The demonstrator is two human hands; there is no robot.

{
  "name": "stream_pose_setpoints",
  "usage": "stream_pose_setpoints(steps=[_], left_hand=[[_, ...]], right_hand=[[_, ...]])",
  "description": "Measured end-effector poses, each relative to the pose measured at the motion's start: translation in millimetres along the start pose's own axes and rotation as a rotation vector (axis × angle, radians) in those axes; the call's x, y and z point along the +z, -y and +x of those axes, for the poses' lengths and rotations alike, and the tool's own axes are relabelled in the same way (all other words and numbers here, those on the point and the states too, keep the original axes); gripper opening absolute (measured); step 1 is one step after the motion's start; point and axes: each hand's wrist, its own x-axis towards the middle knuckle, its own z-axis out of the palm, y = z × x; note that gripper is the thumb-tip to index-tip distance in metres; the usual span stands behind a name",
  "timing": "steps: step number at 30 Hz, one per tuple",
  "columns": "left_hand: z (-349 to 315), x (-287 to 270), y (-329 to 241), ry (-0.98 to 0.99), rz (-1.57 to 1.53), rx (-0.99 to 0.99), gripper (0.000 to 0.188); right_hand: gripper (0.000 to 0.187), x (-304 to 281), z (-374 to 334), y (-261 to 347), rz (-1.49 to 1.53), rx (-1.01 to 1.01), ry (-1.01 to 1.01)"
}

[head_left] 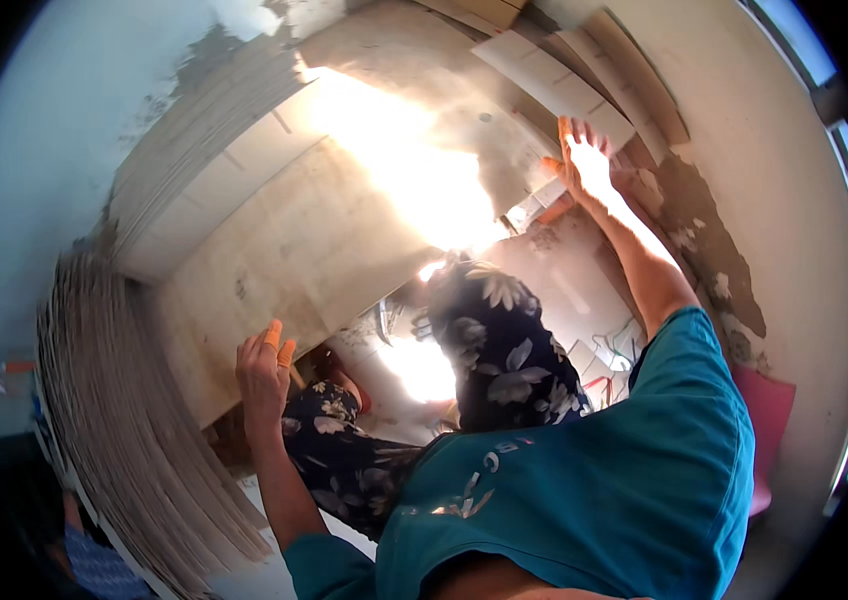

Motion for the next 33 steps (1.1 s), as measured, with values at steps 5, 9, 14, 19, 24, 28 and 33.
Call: stream_pose_setpoints(steps=[5,9,14,19,24,28,33], left_hand=[[30.7,14.1,1.5,0.105,0.016,0.061,0.032],[52.4,20.4,16.9,0.157,0.057,0.066,0.030],[76.2,25.6,25.3,0.176,-0.012,0.006,0.029],[108.5,36.1,28.2,0.114,-0.053,0.041,0.028],[151.9,41.4,45.8,0.119,-0.031,-0.065,0.029],[203.1,55.7,76.7,-0.138,-0.101,0.061,0.038],[266.9,62.7,100.7,-0.364,0.119,0.118,0.050]], right_hand=[[0.072,14.8,12.2,-49.9,-0.010,0.207,0.132],[0.040,37.5,36.1,-95.8,0.083,0.036,0.207],[0.026,13.3,58.5,-110.7,0.174,-0.049,0.357],[0.030,21.9,40.5,-97.7,0.237,-0.165,0.138],[0.028,-0.1,49.5,-102.8,0.163,-0.213,0.280],[0.028,22.1,62.8,-132.4,0.171,-0.247,0.077],[0.034,42.8,52.5,-120.4,0.151,-0.154,0.037]])
